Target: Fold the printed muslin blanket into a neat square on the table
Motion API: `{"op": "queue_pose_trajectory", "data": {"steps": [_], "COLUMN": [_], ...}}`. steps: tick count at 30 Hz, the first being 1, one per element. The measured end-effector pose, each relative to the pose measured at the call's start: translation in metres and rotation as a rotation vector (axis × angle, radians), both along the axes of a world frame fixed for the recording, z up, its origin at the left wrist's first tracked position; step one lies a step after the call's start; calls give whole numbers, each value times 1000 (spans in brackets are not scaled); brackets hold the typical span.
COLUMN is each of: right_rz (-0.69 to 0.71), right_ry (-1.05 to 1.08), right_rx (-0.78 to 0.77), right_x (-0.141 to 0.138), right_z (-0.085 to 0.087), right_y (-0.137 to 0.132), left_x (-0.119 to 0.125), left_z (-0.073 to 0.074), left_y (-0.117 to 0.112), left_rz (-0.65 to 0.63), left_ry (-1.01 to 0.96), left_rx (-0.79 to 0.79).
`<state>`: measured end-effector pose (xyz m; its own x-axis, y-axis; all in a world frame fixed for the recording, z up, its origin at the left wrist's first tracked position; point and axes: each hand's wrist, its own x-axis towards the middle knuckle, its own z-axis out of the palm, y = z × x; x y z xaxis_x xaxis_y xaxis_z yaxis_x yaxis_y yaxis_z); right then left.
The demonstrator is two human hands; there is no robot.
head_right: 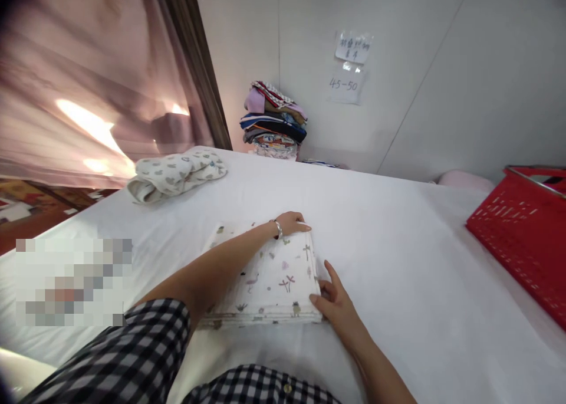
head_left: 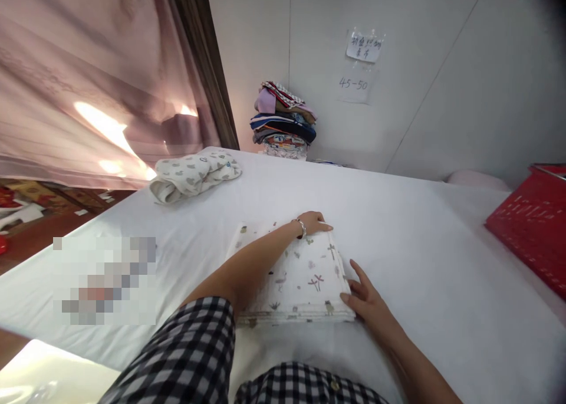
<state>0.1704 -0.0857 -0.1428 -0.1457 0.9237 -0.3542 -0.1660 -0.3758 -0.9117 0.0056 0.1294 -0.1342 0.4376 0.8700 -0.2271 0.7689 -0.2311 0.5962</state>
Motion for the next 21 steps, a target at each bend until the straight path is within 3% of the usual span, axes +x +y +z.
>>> {"op": "queue_pose_trajectory", "data": {"steps": [3, 7, 11, 13, 16, 19, 21], "right_rz": [9, 6, -3, -10, -26, -45, -55], "right_ry": [-14, -6, 14, 16, -1, 14, 28], "right_rx": [-4, -10, -36, -58, -93, -125, -147], "right_x": [1, 1, 0, 0, -1, -2, -3], "right_z": [-2, 1, 5, 7, 9, 9, 10], "right_y": [0, -1, -3, -3, -3, -3, -3], "left_x": [2, -4, -39, -70, -124, -171, -191], "left_z": [-1, 13, 31, 36, 38, 31, 25], "left_y": [-2, -4, -7, -12, -29, -59, -83], "left_rz": [-2, -61, -77, 3, 225, 504, 606], "left_ry": [-6, 9, 59, 95, 138, 127, 106], "left_rx": [6, 0, 26, 72, 160, 186, 167]}}
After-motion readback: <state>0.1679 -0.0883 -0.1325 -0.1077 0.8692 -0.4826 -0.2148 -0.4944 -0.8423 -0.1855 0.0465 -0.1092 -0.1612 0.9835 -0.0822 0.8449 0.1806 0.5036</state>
